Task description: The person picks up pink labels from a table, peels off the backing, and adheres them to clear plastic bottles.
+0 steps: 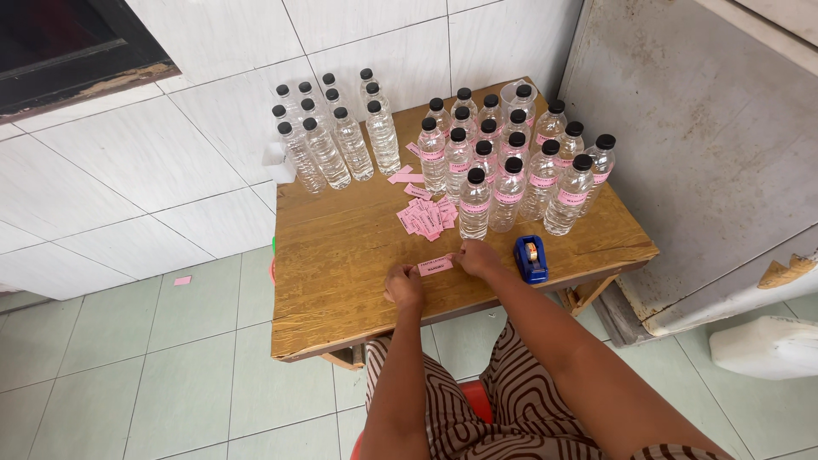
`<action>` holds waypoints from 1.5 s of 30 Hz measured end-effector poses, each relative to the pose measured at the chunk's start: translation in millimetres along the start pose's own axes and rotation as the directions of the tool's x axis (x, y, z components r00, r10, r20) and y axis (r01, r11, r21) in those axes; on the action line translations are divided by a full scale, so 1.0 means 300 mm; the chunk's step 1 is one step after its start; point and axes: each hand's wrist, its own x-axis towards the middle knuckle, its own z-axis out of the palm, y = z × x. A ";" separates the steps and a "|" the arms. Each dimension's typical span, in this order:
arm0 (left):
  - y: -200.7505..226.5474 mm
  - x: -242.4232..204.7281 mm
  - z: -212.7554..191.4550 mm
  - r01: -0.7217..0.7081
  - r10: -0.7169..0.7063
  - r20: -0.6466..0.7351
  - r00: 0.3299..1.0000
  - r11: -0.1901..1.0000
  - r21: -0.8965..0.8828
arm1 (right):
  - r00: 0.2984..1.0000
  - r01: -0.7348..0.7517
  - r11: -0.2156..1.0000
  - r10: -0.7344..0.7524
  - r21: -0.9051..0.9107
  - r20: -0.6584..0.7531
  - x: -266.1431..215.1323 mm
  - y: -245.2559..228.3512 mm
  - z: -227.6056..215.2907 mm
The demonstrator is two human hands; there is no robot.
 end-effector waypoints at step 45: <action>0.034 -0.009 0.012 0.103 -0.104 0.006 0.995 0.994 0.037 | 0.999 -0.052 0.999 0.051 -0.017 -0.015 0.025 -0.013 0.009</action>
